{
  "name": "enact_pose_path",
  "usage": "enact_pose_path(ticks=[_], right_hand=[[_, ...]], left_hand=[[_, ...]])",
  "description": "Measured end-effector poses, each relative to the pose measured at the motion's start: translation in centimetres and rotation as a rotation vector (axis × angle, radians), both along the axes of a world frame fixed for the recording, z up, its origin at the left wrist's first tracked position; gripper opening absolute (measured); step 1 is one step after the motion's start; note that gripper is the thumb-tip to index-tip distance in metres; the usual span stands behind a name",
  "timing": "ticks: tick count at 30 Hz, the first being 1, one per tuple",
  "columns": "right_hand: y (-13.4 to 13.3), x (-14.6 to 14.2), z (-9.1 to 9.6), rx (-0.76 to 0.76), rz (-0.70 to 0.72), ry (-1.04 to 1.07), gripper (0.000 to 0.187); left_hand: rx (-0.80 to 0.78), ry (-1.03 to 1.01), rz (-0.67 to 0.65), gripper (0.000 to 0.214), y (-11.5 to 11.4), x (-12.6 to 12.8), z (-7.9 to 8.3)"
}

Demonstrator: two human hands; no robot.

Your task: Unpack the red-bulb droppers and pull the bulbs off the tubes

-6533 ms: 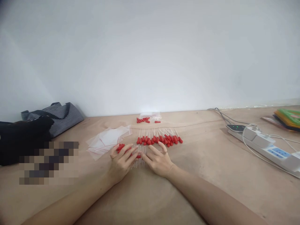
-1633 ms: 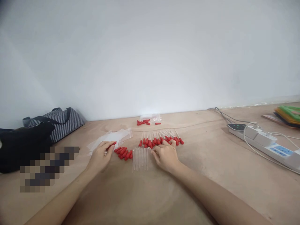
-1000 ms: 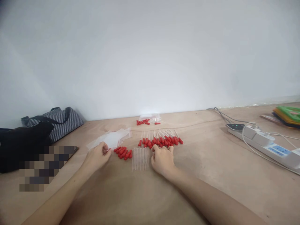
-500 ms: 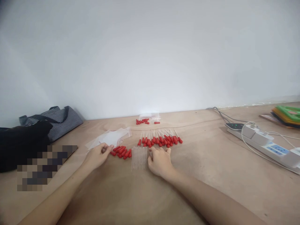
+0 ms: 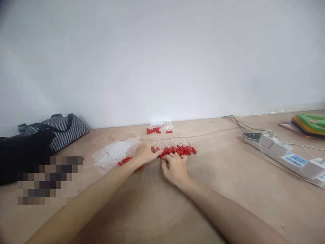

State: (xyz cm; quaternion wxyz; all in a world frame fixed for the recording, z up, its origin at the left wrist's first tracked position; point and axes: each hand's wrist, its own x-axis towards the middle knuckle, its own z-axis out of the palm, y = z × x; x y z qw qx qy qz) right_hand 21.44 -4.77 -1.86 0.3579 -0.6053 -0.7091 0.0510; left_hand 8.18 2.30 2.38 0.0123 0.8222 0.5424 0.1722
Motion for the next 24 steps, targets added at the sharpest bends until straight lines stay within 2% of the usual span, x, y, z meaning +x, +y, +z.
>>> enact_pose_path(ticks=[3, 7, 10, 13, 14, 17, 20, 24], right_hand=[[0.5, 0.9, 0.0, 0.061, -0.056, -0.008, 0.019], [1.1, 1.8, -0.2, 0.103, -0.098, -0.025, 0.021], [1.4, 2.2, -0.4, 0.162, -0.065, -0.04, 0.02], [1.4, 2.4, -0.4, 0.27, 0.009, -0.124, 0.02], [1.4, 2.5, -0.4, 0.314, 0.025, -0.17, 0.021], [1.0, 2.3, -0.4, 0.457, 0.089, -0.307, 0.025], [0.7, 1.8, -0.7, 0.553, 0.242, -0.401, 0.025], [0.6, 1.4, -1.3, 0.462, 0.372, -0.471, 0.023]], left_hand=[[0.029, 0.057, 0.022, 0.039, -0.2, 1.3, -0.1], [0.084, 0.105, 0.04, 0.031, -0.4, 1.9, -0.1], [0.13, 0.11, 0.057, 0.029, -0.8, 1.2, 0.0], [0.187, 0.098, 0.052, 0.026, -2.0, -0.8, 0.0], [0.224, 0.092, 0.025, 0.024, -2.5, -1.6, -0.1], [0.445, 0.075, -0.182, 0.021, -4.3, -4.0, -0.9], [0.624, 0.121, -0.328, 0.021, -5.5, -5.8, -1.9], [0.791, 0.223, -0.413, 0.018, -5.9, -6.7, -2.6]])
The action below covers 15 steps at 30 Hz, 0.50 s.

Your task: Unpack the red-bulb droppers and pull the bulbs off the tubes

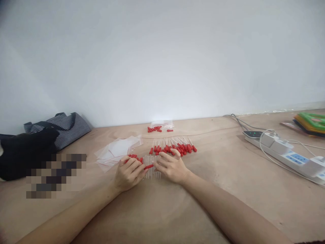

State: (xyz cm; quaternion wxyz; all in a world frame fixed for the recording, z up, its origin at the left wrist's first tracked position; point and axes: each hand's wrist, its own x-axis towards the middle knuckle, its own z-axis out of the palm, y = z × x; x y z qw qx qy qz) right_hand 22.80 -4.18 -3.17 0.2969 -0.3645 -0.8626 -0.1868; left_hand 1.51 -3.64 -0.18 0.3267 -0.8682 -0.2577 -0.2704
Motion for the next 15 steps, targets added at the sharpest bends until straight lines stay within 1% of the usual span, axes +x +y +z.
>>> enact_pose_path(ticks=[2, 3, 5, 8, 11, 13, 15], right_hand=[[0.0, -0.1, -0.2, -0.031, -0.002, -0.009, 0.023], [0.1, -0.1, -0.3, -0.024, -0.001, -0.007, 0.023], [0.1, -0.2, -0.3, 0.01, -0.003, 0.001, 0.023], [0.0, -0.4, -0.3, 0.068, -0.009, 0.008, 0.026], [-0.2, -0.6, -0.2, 0.107, 0.0, -0.013, 0.029], [-0.3, -0.7, 0.0, 0.094, -0.001, -0.039, 0.031], [-0.3, -0.7, 0.3, 0.059, -0.001, -0.056, 0.031]], left_hand=[[0.014, -0.003, -0.007, 0.017, 0.1, 0.1, -0.2], [0.005, -0.023, -0.009, 0.015, 0.2, 0.2, -0.2], [-0.029, -0.078, -0.01, 0.012, 0.2, 0.6, -0.4], [-0.076, -0.133, -0.017, 0.014, 0.2, 1.2, -0.6], [-0.078, -0.146, -0.036, 0.016, 0.1, 1.4, -0.6], [-0.091, -0.13, -0.036, 0.02, 0.0, 1.1, -0.5], [-0.145, -0.103, -0.021, 0.024, 0.0, 0.8, -0.3]])
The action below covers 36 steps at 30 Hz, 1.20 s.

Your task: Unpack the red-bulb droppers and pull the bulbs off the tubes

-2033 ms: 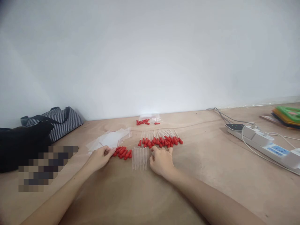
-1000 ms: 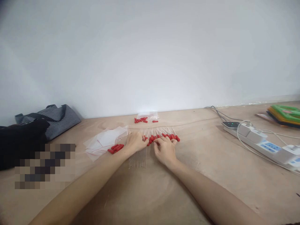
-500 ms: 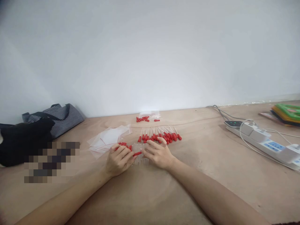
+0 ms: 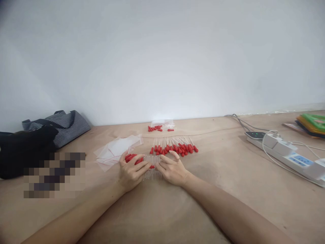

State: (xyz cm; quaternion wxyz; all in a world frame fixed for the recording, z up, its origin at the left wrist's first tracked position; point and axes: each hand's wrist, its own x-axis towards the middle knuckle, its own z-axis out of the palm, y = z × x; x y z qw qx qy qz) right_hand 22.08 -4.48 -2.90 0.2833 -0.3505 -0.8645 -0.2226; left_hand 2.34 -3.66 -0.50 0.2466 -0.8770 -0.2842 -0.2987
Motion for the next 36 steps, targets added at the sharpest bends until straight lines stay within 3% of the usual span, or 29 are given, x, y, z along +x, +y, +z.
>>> enact_pose_path(ticks=[9, 12, 16, 19, 23, 26, 30, 36], right_hand=[[0.1, 0.2, 0.5, -0.075, 0.012, 0.004, 0.026], [0.4, 1.5, 0.5, -0.084, -0.01, 0.06, 0.024], [0.8, 2.7, 0.9, -0.078, -0.139, 0.234, 0.024], [0.6, 2.2, 1.4, -0.152, -0.224, 0.274, 0.024], [0.2, 1.2, 1.7, -0.411, -0.43, 0.292, 0.027], [0.3, 0.8, 1.6, -0.612, -0.514, 0.332, 0.018], [0.6, 0.3, 1.5, -0.736, -0.545, 0.463, 0.014], [0.8, -0.8, 1.7, -0.759, -0.552, 0.563, 0.008]], left_hand=[[-0.124, 0.027, 0.024, 0.029, 0.3, -0.9, 0.5], [-0.04, -0.03, 0.063, 0.029, 1.0, -2.5, 1.1], [0.061, -0.183, 0.214, 0.02, 2.2, -4.6, 1.9], [-0.077, -0.259, 0.329, 0.02, 3.0, -5.0, 2.1], [-0.481, -0.313, 0.537, 0.023, 4.6, -5.0, 2.4], [-0.728, -0.272, 0.603, 0.025, 6.3, -4.5, 2.7], [-0.798, -0.148, 0.608, 0.023, 8.1, -2.9, 2.8], [-0.801, -0.066, 0.634, 0.02, 9.1, -1.0, 2.5]])
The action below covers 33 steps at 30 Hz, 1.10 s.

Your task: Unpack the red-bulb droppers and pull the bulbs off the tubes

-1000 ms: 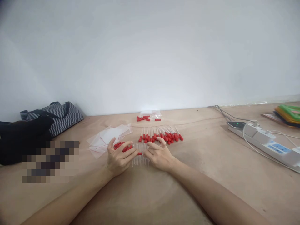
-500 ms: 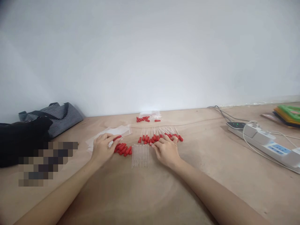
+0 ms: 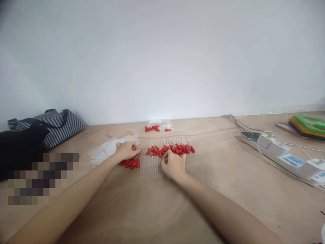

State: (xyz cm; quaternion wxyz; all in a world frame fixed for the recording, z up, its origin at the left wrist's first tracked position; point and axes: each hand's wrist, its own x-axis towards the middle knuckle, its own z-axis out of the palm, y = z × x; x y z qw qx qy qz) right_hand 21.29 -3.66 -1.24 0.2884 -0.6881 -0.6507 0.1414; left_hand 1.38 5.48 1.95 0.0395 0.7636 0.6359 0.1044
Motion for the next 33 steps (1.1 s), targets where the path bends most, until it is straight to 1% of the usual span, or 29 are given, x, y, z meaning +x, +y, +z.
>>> enact_pose_path(ticks=[5, 8, 11, 16, 18, 20, 21, 23, 24, 25, 27, 29, 31, 33], right_hand=[[0.2, -0.9, -0.4, 0.038, 0.004, -0.029, 0.004], [0.3, -1.2, -0.8, 0.056, 0.005, -0.033, 0.005], [0.4, -1.2, -0.9, 0.078, 0.011, -0.027, 0.009], [0.0, -0.7, -0.8, 0.161, 0.013, -0.022, 0.01], [-0.2, -0.2, -0.8, 0.218, 0.023, -0.027, 0.011], [-0.2, 0.4, -1.0, 0.296, 0.068, -0.038, 0.01], [-0.3, 0.8, -1.1, 0.343, 0.099, -0.052, 0.01], [-0.2, 1.4, -1.2, 0.445, 0.159, -0.109, 0.01], [-0.2, 1.6, -1.3, 0.502, 0.177, -0.15, 0.01], [-0.2, 1.8, -1.3, 0.561, 0.188, -0.197, 0.011], [-0.3, 1.7, -1.3, 0.678, 0.204, -0.289, 0.016], [-0.3, 1.5, -1.3, 0.761, 0.254, -0.381, 0.026], [-0.3, 1.2, -1.5, 0.776, 0.324, -0.464, 0.034], [-0.1, 1.0, -1.8, 0.747, 0.383, -0.511, 0.037]], left_hand=[[-0.002, 0.03, 0.001, 0.021, -0.2, 1.0, 0.3], [0.001, 0.031, -0.024, 0.024, -0.2, 2.2, 0.4], [-0.004, 0.044, -0.033, 0.025, -0.1, 3.5, 0.1], [-0.011, 0.068, 0.026, 0.027, 0.3, 4.9, -0.3], [0.007, 0.066, 0.064, 0.029, 0.3, 4.9, 0.0], [0.045, 0.06, 0.093, 0.031, -0.1, 4.3, 0.7], [0.068, 0.056, 0.105, 0.031, -0.5, 3.8, 1.0], [0.162, 0.052, 0.096, 0.028, -1.8, 2.7, 1.5], [0.231, 0.052, 0.07, 0.024, -2.6, 2.2, 1.6], [0.356, 0.058, -0.002, 0.02, -3.5, 1.7, 1.5], [0.524, 0.078, -0.208, 0.013, -5.3, 1.0, 1.0], [0.632, 0.092, -0.429, 0.01, -6.7, 0.8, 0.0], [0.715, 0.108, -0.579, 0.011, -7.5, 1.0, -1.0], [0.786, 0.13, -0.651, 0.014, -7.8, 1.3, -1.8]])
